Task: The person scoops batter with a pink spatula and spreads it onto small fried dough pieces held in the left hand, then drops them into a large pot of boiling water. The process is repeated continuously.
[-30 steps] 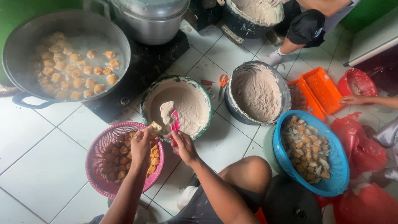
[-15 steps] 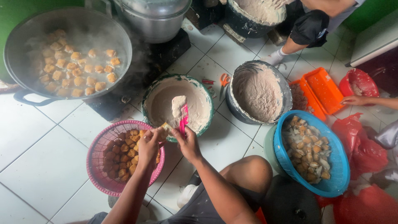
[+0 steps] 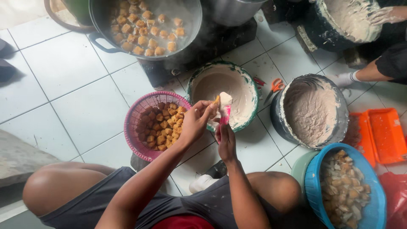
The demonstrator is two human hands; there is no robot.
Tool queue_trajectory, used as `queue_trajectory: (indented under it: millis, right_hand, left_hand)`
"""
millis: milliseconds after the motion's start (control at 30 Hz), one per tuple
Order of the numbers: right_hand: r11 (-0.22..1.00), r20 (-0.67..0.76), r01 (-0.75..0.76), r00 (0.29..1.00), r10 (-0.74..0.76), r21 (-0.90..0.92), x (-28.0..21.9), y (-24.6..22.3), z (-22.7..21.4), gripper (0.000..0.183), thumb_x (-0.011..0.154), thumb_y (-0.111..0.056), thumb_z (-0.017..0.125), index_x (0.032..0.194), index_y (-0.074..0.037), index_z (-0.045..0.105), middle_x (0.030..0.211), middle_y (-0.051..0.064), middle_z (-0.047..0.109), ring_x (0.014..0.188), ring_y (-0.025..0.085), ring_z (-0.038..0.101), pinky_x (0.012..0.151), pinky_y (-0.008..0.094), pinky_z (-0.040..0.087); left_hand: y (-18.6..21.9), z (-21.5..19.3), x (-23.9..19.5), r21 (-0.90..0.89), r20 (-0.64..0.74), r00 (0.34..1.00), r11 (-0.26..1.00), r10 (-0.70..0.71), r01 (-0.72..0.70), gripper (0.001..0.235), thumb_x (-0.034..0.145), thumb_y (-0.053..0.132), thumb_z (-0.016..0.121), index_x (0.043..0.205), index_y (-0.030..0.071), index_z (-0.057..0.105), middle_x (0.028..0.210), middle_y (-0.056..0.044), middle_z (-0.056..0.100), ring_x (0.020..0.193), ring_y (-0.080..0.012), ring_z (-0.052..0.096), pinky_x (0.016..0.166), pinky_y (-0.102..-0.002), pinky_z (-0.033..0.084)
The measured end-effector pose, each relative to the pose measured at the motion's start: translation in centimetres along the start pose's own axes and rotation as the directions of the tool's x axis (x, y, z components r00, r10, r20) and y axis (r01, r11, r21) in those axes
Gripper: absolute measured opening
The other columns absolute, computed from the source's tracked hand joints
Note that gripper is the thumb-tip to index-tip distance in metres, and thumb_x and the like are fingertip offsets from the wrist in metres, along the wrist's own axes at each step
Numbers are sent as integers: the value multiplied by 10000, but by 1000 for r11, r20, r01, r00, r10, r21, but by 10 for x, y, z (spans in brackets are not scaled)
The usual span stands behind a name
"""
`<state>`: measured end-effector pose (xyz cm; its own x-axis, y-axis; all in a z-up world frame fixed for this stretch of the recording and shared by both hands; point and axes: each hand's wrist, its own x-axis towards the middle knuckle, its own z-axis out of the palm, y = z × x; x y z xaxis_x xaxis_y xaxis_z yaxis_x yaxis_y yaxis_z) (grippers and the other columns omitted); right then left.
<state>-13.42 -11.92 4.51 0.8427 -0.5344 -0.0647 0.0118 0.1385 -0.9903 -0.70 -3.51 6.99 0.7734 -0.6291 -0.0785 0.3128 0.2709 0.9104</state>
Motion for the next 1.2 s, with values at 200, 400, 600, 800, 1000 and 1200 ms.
queue_trajectory:
  millis: [200, 400, 600, 800, 1000, 1200]
  right_hand:
    - [822, 44, 291, 950, -310, -489, 4, -9, -11, 318, 1134, -263, 449, 1256, -16, 607, 1072, 80, 601, 976, 183, 586, 855, 326, 470]
    - [641, 8, 281, 919, -394, -714, 5, -24, -24, 282, 1096, -214, 499, 1233, -13, 642, 1025, 140, 603, 940, 282, 614, 824, 386, 495]
    - [583, -51, 265, 882, -469, -768, 0, -33, -19, 302, 1064, -208, 558, 1255, 1, 664, 1030, 150, 590, 911, 288, 616, 784, 400, 494]
    - [522, -9, 361, 817, -577, -772, -3, -31, -16, 293, 1063, -194, 604, 1258, 16, 667, 1040, 142, 569, 919, 269, 609, 808, 390, 501]
    - [647, -89, 208, 914, -396, -734, -1, -33, -24, 279, 1039, -206, 615, 1222, -5, 681, 981, 107, 594, 820, 235, 587, 710, 351, 484]
    - [610, 25, 340, 885, -464, -716, -20, -54, -8, 295, 1066, -227, 592, 1255, -14, 668, 1001, 106, 587, 848, 222, 589, 753, 346, 490]
  left_hand:
    - [14, -2, -3, -64, 78, 997, 998, 6, -1, 283, 1086, 192, 551, 1252, -26, 621, 1026, -23, 686, 966, -97, 632, 901, -258, 510]
    - [28, -20, -7, -196, 318, 948, 977, -14, 80, 503, 978, 136, 618, 1455, 30, 499, 1362, -58, 658, 1218, -118, 612, 1040, -249, 463]
    - [29, -10, -7, -60, 205, 979, 998, 9, 3, 574, 901, 117, 758, 1417, 1, 535, 1293, -66, 681, 1192, -120, 636, 1038, -283, 510]
    - [33, -6, -6, 227, -49, 995, 971, 90, -77, 350, 900, 204, 793, 1196, 26, 732, 1107, -50, 774, 1066, -143, 698, 1021, -371, 535]
    - [65, -32, 10, 881, 209, 785, 235, 582, -409, 352, 754, 268, 858, 1088, 206, 768, 1066, 22, 740, 1085, -190, 680, 1204, -728, 92]
    - [84, -42, 14, 882, 461, 710, -192, 532, -429, 306, 843, 350, 858, 1133, 281, 787, 1047, 74, 714, 1100, -150, 659, 1192, -790, 6]
